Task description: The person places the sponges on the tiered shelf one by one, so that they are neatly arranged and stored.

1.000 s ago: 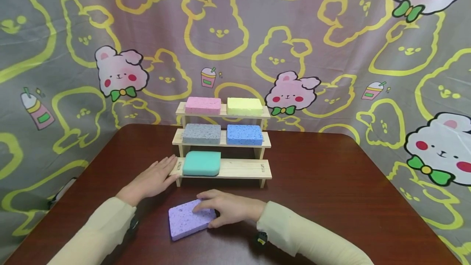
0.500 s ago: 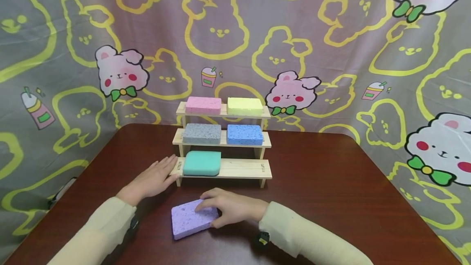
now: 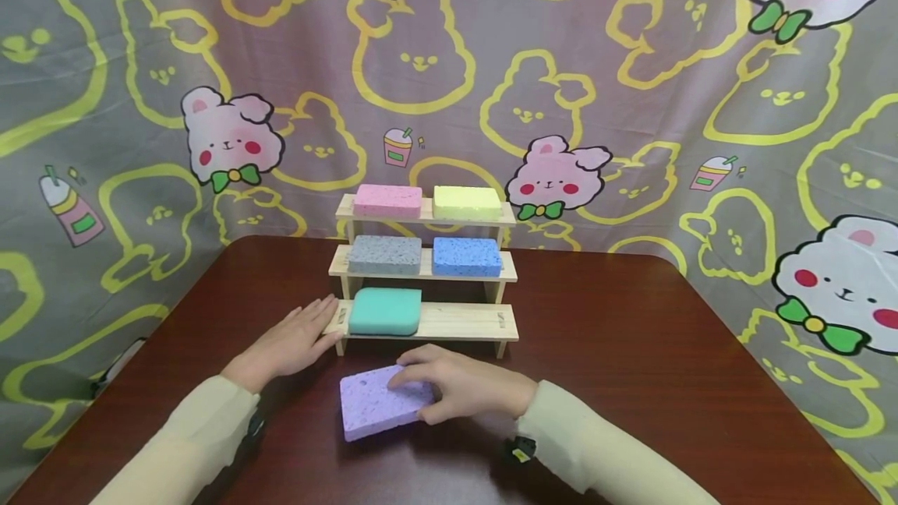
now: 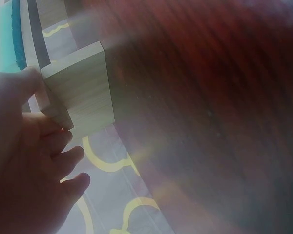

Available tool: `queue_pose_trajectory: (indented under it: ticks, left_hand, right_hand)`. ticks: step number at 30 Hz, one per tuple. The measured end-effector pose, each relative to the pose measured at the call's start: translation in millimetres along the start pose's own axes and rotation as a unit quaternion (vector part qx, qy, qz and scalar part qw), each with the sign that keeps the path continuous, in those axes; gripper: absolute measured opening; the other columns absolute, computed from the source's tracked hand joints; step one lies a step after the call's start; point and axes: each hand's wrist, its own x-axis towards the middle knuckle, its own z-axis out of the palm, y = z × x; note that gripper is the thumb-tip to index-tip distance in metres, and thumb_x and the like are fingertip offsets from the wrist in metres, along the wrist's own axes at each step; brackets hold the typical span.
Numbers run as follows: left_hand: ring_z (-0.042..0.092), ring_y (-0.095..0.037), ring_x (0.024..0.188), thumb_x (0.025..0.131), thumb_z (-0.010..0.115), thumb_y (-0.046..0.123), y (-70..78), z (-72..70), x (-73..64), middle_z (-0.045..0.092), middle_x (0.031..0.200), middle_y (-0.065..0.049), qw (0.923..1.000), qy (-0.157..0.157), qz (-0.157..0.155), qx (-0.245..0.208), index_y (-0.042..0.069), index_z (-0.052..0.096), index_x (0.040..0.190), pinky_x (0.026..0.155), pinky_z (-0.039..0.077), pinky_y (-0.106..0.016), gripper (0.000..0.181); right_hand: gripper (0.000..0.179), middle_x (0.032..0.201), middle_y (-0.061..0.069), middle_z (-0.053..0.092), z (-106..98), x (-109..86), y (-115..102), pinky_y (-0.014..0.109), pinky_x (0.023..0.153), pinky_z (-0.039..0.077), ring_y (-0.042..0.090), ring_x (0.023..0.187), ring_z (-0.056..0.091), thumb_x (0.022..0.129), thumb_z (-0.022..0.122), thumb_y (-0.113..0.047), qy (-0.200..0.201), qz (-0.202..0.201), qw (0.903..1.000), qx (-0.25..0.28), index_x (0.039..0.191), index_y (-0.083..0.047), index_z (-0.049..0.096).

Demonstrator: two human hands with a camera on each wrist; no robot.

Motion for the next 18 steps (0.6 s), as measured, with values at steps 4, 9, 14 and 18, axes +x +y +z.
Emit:
queue_pose_trajectory:
  ticks: [4,9,14,18]
  left_hand:
    - [0.028,-0.042,0.129,0.095,0.050,0.030,-0.1,0.6,0.7,0.032,0.141,-0.027,1.0000,-0.002,-0.006,0.000,-0.010,0.032,0.137,0.102,0.023,-0.055,0.062]
    - [0.027,-0.042,0.130,0.094,0.050,0.031,-0.6,1.8,1.1,0.030,0.142,-0.026,0.9998,-0.008,-0.015,-0.001,-0.010,0.030,0.138,0.103,0.022,-0.055,0.063]
    - [0.026,-0.042,0.130,0.094,0.050,0.031,-1.4,2.0,1.9,0.030,0.142,-0.026,0.9998,-0.012,-0.018,-0.001,-0.010,0.030,0.138,0.103,0.022,-0.055,0.063]
    - [0.026,-0.041,0.130,0.094,0.051,0.032,-1.7,2.0,2.3,0.030,0.142,-0.026,0.9997,-0.014,-0.020,-0.002,-0.009,0.030,0.138,0.103,0.021,-0.055,0.064]
  right_hand:
    - [0.045,0.129,0.007,0.047,-11,-5.8,0,0.021,0.096,0.035,0.014,0.119,0.041,0.079,0.070,-0.021,0.021,0.000,0.9998,0.004,0.122,-0.017,0.058]
    - [0.043,0.127,0.006,0.047,-26,-10.6,1,0.021,0.092,0.038,0.014,0.115,0.042,0.078,0.070,-0.016,0.055,-0.005,0.9985,0.006,0.120,-0.016,0.059]
    - [0.044,0.130,0.008,0.046,-40,-15.6,4,0.024,0.089,0.040,0.016,0.115,0.041,0.077,0.072,-0.015,0.079,0.007,0.9968,0.012,0.119,-0.015,0.059]
    - [0.044,0.131,0.006,0.046,-48,-20.1,7,0.028,0.093,0.040,0.017,0.117,0.042,0.077,0.072,-0.016,0.083,0.032,0.9960,0.010,0.119,-0.017,0.059]
